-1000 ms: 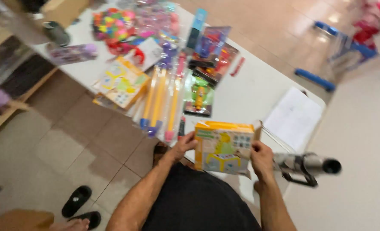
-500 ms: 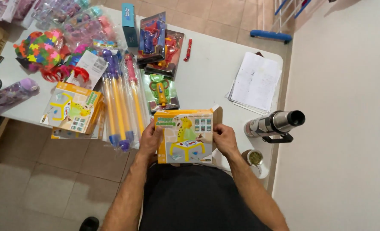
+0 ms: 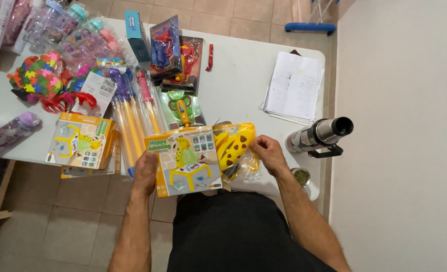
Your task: Unboxing and assembling a battery-operated giraffe toy, including battery installation and part attachment.
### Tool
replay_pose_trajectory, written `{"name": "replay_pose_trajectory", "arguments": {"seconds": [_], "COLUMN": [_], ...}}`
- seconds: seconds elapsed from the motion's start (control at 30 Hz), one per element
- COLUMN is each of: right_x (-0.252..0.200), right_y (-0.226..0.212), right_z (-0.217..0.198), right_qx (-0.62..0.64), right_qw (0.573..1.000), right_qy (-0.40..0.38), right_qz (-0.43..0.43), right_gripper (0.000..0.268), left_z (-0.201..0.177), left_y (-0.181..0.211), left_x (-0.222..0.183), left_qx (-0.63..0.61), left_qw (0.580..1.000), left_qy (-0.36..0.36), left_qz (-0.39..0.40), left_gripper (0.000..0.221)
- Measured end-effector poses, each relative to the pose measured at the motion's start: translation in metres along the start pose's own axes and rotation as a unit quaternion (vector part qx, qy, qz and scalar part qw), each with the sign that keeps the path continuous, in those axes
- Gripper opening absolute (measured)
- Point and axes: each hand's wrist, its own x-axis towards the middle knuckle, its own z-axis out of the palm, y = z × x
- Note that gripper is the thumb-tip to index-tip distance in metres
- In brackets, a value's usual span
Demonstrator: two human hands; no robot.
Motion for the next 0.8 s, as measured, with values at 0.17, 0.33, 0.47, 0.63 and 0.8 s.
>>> {"name": "replay_pose_trajectory", "arguments": {"seconds": [0.17,0.33,0.47,0.63,0.8], "right_x": [0.003,-0.015,-0.023,-0.03,-0.018], "right_y": [0.011,-0.004,-0.012,0.0,0.041], "right_z": [0.0,-0.006,-0.007,-0.011,-0.009], "right_qx": [0.093,0.145,0.189,0.225,0.282], "right_qw": [0.995,0.989,0.981,0.971,0.95], "right_qy": [-0.021,0.005,0.02,0.07,0.121], "right_qz": [0.005,0.011,0.026,0.051,0.061], "right_gripper": [0.017,0.011,0.016,0.015,0.021], "left_z": [0.001,-0.011,-0.013,-0.032,-0.082], "left_y": [-0.005,-0.011,0.014,0.039,0.019], "left_x": [0.006,0.013,0.017,0.037,0.095], "left_qx": [-0.024,-0.004,0.016,-0.017,-0.13], "left_qw": [1.0,1.0,0.999,0.994,0.983], "left_qy": [0.008,0.014,0.013,0.026,0.006], "left_qz": [-0.017,-0.02,-0.05,-0.105,-0.131], "left_gripper": [0.045,0.044,0.045,0.057,0.064]}}
